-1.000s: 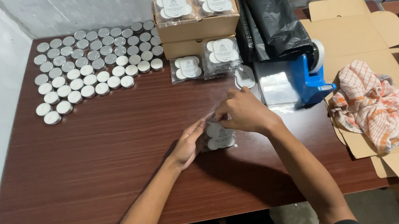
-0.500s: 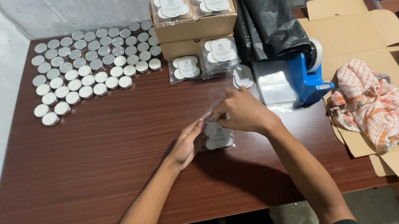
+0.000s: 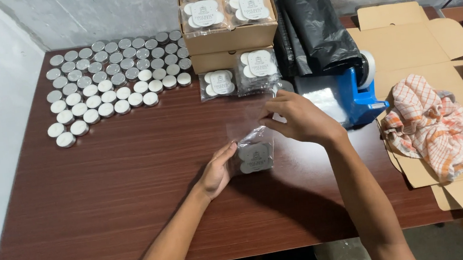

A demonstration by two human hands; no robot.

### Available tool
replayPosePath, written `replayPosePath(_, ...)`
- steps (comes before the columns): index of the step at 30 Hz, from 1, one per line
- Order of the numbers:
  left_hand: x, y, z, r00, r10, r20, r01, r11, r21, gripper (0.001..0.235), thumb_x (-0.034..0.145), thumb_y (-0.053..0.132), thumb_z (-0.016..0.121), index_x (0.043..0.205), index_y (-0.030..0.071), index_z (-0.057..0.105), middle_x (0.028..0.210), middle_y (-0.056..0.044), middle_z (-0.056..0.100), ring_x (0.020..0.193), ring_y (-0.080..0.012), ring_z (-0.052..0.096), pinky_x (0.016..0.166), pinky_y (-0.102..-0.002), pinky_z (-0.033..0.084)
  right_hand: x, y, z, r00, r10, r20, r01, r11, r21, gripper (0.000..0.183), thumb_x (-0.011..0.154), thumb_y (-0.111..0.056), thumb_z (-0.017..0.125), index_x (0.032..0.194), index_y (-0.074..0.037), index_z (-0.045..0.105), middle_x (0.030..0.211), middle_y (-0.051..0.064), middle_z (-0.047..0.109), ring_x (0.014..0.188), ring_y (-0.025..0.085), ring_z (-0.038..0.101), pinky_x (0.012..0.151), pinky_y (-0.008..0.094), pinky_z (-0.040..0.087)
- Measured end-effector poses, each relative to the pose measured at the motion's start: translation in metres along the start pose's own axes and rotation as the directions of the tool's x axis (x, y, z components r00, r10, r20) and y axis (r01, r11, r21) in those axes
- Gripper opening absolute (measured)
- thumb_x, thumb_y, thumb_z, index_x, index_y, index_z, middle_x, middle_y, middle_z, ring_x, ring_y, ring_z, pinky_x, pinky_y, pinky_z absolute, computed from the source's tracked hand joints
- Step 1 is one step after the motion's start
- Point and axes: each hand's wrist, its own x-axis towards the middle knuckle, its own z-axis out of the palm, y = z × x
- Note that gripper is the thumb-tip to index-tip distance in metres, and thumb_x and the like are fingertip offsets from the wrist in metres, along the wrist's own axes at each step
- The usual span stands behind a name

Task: Cleaning small tealight candles with a cloth and placing them into a plastic bag for packaging.

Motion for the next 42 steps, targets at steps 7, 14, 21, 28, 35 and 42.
replayPosePath(7,-0.030,0.038,0.045,0.996,0.090,0.023,-0.090,0.996,0.019,0.040,0.102,0.021,0.054,0.140,0.010,0.061,0.144,-0.013,0.059,0.135,-0.0276,0.051,0.115,-0.049,0.040,-0.007,0.024,0.021,0.917,0.080,-0.392,-0.036,0.992,0.120,0.010,0.091,-0.010,0.076,0.101,-0.009,0.074,0.076,0.004,0.067,0.054,0.016,0.052,0.052,0.028,0.046)
replayPosePath(14,-0.032,0.040,0.047,0.981,0.145,0.126,-0.160,0.981,0.114,0.043,0.105,0.025,0.047,0.144,0.011,0.057,0.151,-0.010,0.054,0.140,-0.0235,0.048,0.114,-0.038,0.041,-0.046,0.039,0.066,0.948,0.317,-0.016,-0.225,0.707,0.670,0.039,0.086,-0.014,0.078,0.121,0.001,0.069,0.086,0.014,0.072,0.064,0.021,0.062,0.057,0.034,0.051)
replayPosePath(21,-0.017,0.032,0.028,0.946,0.293,0.140,-0.325,0.854,0.406,0.038,0.106,0.024,0.051,0.140,0.011,0.061,0.146,-0.009,0.058,0.139,-0.0233,0.048,0.115,-0.040,0.040,-0.056,0.059,0.103,0.912,0.402,-0.081,-0.151,0.515,0.844,0.011,0.090,-0.002,0.075,0.099,0.003,0.076,0.082,0.010,0.068,0.068,0.013,0.057,0.057,0.027,0.053)
replayPosePath(28,-0.009,0.027,0.018,0.830,0.556,-0.036,-0.416,0.662,0.624,0.017,0.087,0.013,0.081,0.103,0.014,0.082,0.093,-0.002,0.076,0.069,-0.0047,0.061,0.059,-0.020,0.054,-0.058,0.060,0.105,0.878,0.453,-0.158,-0.089,0.477,0.874,0.017,0.089,0.001,0.074,0.105,0.004,0.076,0.086,0.016,0.070,0.063,0.019,0.067,0.056,0.032,0.058)
replayPosePath(35,-0.014,0.034,0.030,0.838,0.535,-0.111,-0.393,0.731,0.558,0.018,0.085,0.006,0.081,0.103,0.007,0.081,0.089,-0.007,0.073,0.072,-0.0109,0.068,0.061,-0.024,0.062,-0.059,0.063,0.104,0.853,0.505,-0.130,-0.124,0.439,0.890,0.015,0.089,0.001,0.074,0.104,0.005,0.076,0.089,0.016,0.073,0.069,0.020,0.072,0.062,0.032,0.061)
replayPosePath(42,-0.023,0.046,0.035,0.865,0.475,-0.161,-0.292,0.738,0.608,0.015,0.087,0.012,0.080,0.101,0.007,0.079,0.089,-0.005,0.077,0.083,-0.0085,0.069,0.073,-0.023,0.059,-0.059,0.055,0.088,0.872,0.462,-0.161,-0.143,0.555,0.820,0.014,0.094,-0.004,0.072,0.103,0.006,0.074,0.079,0.015,0.071,0.067,0.019,0.070,0.053,0.027,0.054)
